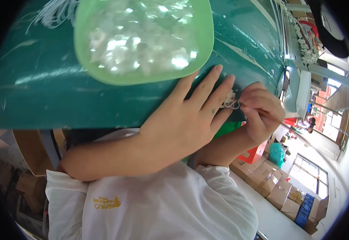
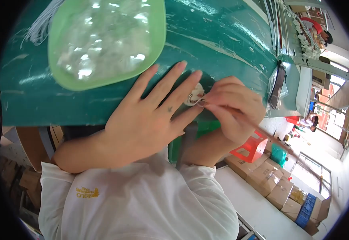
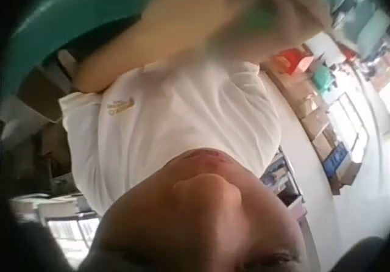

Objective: Assembling LED strips onto plastic circular bases and securing them with zip ties at a factory workbench.

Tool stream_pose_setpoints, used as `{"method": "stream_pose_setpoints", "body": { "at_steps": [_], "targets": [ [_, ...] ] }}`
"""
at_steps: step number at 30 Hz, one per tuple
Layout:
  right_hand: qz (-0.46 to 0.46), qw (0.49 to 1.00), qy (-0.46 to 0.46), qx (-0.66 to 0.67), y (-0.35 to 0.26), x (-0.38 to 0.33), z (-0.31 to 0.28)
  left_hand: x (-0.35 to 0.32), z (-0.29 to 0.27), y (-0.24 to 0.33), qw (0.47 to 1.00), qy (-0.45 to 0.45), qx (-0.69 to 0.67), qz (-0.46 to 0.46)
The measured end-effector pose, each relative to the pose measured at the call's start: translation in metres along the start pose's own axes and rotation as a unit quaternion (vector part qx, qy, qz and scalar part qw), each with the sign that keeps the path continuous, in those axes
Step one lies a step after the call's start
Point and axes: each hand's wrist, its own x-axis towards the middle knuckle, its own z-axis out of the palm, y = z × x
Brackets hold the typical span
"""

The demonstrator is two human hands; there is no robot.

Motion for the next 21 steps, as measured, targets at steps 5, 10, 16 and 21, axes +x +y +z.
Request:
{"method": "stream_pose_setpoints", "body": {
  "at_steps": [5, 10, 16, 21],
  "targets": [
    [-0.036, 0.999, -0.007, 0.006, 0.016, 0.0, 0.002, 0.01, 0.006, 0.001, 0.998, 0.021, -0.05, -0.024],
    [-0.089, 0.996, -0.027, 0.015, 0.022, 0.004, -0.002, 0.015, 0.003, 0.008, 0.992, 0.005, -0.035, -0.121],
    [-0.057, 0.991, -0.107, 0.062, 0.023, 0.006, -0.013, 0.015, 0.005, 0.002, 0.995, -0.009, 0.006, -0.1],
    [-0.081, 0.989, -0.095, 0.08, 0.033, 0.001, -0.01, 0.018, -0.001, -0.007, 0.997, -0.057, -0.014, -0.057]
  ]
}}
